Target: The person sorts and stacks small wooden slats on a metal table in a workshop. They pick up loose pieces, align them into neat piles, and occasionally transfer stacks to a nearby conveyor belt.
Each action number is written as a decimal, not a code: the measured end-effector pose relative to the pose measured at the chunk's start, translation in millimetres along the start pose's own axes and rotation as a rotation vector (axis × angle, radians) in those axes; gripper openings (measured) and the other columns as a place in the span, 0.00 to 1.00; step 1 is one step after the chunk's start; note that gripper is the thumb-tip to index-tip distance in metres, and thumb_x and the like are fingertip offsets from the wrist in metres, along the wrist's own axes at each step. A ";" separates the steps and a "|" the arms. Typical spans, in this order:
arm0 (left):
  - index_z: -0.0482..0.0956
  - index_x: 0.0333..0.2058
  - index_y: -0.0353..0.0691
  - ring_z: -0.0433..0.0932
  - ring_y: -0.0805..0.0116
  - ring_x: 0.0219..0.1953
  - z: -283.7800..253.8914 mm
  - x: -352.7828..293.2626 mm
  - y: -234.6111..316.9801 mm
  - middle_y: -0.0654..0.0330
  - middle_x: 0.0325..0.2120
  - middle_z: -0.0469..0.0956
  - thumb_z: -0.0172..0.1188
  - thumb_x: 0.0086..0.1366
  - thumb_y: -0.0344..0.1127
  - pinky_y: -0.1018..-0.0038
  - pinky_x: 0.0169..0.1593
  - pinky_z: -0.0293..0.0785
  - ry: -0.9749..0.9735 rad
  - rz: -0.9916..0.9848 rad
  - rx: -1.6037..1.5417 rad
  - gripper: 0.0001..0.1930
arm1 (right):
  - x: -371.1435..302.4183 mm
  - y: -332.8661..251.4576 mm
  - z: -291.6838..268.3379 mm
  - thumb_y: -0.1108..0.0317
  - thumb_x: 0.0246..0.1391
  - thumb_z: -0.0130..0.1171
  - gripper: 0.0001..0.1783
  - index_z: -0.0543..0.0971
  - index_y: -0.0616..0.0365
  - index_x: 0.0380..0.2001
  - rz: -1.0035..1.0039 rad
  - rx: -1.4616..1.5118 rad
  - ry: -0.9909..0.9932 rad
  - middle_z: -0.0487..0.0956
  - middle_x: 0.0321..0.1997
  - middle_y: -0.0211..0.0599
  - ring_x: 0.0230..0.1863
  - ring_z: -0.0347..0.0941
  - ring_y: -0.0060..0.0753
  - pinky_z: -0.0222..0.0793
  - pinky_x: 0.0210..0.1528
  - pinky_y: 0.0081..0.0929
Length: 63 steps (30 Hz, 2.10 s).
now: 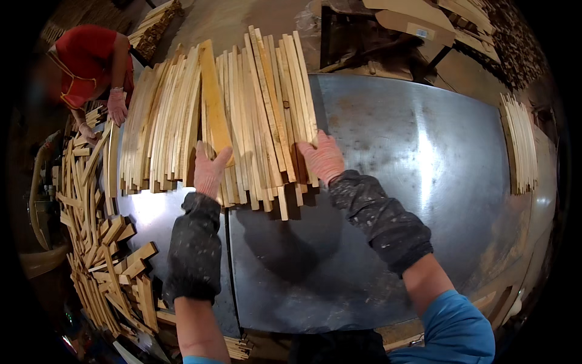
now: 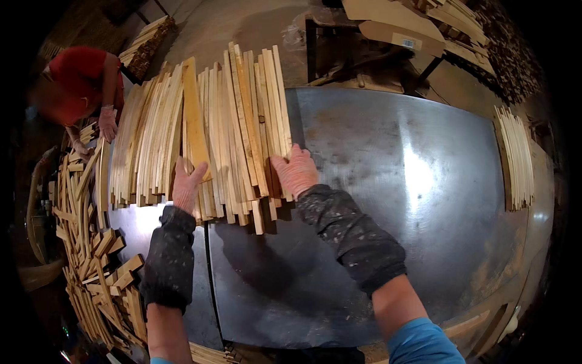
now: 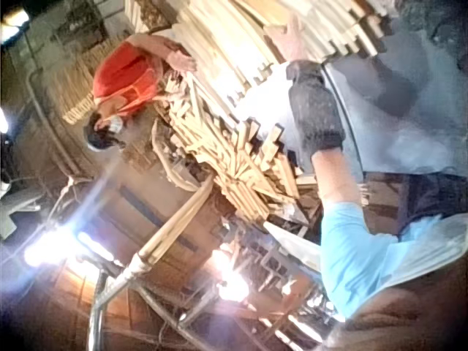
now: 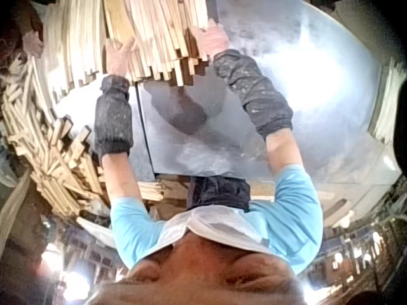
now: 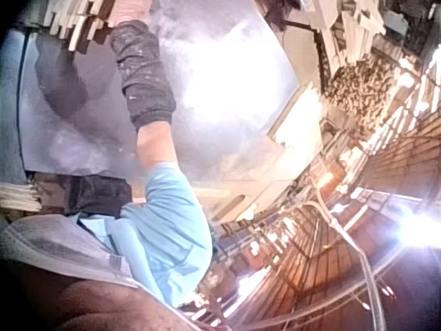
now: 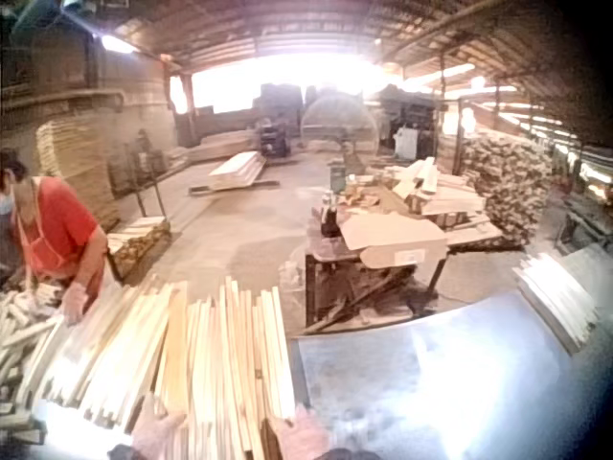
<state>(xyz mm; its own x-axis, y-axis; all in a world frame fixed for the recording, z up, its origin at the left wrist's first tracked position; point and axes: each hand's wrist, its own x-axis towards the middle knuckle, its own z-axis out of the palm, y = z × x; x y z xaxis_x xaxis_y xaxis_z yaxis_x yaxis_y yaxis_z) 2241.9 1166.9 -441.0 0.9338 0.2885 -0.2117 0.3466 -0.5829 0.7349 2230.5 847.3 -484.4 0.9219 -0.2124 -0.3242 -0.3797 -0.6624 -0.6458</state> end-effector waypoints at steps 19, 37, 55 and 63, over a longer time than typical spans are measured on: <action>0.59 0.77 0.45 0.67 0.31 0.67 59.4 -287.5 -0.1 0.32 0.68 0.63 0.75 0.58 0.55 0.48 0.69 0.67 -0.023 0.018 0.259 0.53 | -254.1 120.5 -70.8 0.56 0.57 0.66 0.33 0.75 0.62 0.62 0.105 0.145 0.093 0.79 0.55 0.63 0.57 0.73 0.66 0.70 0.62 0.54; 0.67 0.70 0.42 0.73 0.41 0.63 18.0 -531.2 -74.3 0.43 0.59 0.75 0.73 0.59 0.41 0.49 0.66 0.68 -0.228 0.144 0.416 0.41 | -483.7 152.3 -61.3 0.43 0.59 0.67 0.53 0.60 0.65 0.77 0.083 -0.160 -0.035 0.68 0.75 0.60 0.73 0.64 0.63 0.59 0.76 0.48; 0.56 0.77 0.46 0.75 0.40 0.63 -5.2 -576.4 -129.0 0.38 0.64 0.72 0.65 0.66 0.42 0.54 0.64 0.74 -0.368 0.212 0.352 0.44 | -548.3 121.1 2.5 0.58 0.52 0.72 0.46 0.66 0.66 0.70 0.277 -0.102 0.033 0.72 0.68 0.63 0.71 0.66 0.63 0.66 0.73 0.45; 0.67 0.73 0.42 0.80 0.45 0.57 -31.2 -621.9 -169.6 0.44 0.59 0.78 0.65 0.65 0.30 0.58 0.60 0.78 -0.311 0.264 -0.217 0.37 | -628.5 118.5 21.9 0.53 0.52 0.74 0.51 0.65 0.67 0.73 0.271 -0.080 0.025 0.73 0.68 0.62 0.73 0.66 0.60 0.66 0.73 0.42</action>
<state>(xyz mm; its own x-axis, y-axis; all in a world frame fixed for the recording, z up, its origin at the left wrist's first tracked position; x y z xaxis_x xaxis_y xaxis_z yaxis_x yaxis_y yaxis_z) 1599.6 1110.1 -413.8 0.9815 -0.1093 -0.1573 0.0972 -0.4235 0.9006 1604.4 918.0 -372.3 0.7895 -0.4063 -0.4599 -0.6062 -0.6334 -0.4810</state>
